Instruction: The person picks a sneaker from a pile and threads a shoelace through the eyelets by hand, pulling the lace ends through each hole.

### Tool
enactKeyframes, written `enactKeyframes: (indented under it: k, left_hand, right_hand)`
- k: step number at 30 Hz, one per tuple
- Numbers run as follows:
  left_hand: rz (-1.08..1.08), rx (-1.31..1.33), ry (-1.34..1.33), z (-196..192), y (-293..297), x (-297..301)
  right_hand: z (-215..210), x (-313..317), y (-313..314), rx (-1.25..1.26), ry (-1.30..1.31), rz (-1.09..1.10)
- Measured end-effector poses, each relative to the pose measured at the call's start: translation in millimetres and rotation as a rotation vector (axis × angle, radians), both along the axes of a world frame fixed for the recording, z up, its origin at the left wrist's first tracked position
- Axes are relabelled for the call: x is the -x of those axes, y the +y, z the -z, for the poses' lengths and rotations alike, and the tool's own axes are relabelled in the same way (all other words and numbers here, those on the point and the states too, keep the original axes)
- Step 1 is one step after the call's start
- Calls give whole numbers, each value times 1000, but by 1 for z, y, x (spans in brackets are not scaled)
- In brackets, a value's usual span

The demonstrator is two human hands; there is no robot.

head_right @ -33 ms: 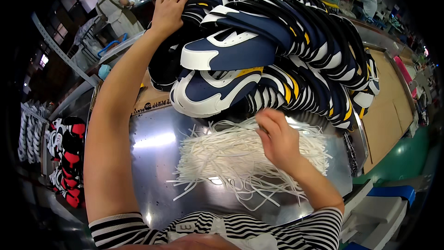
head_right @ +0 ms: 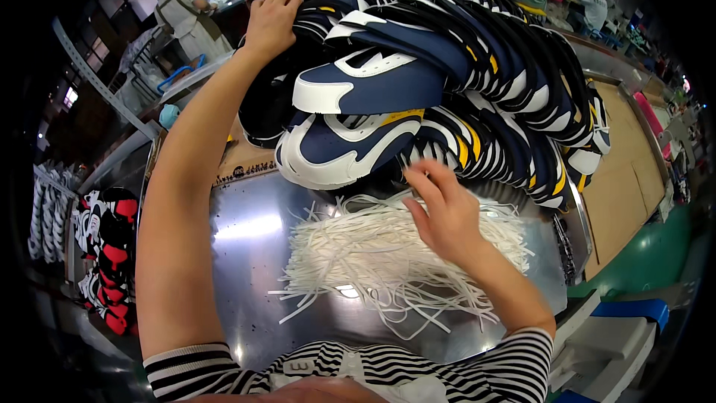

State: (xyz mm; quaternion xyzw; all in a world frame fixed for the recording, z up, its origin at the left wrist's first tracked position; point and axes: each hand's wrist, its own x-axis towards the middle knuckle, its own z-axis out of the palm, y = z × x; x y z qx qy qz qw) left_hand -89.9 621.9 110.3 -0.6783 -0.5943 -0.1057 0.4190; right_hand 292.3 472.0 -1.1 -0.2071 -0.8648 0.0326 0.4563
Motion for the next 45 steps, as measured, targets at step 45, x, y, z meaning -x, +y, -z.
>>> enactKeyframes:
  k: [45]
  left_hand:
    - [-43, 59, -388, 65, -228, -45]
  right_hand:
    - [-108, 117, 141, -67, -258, 29]
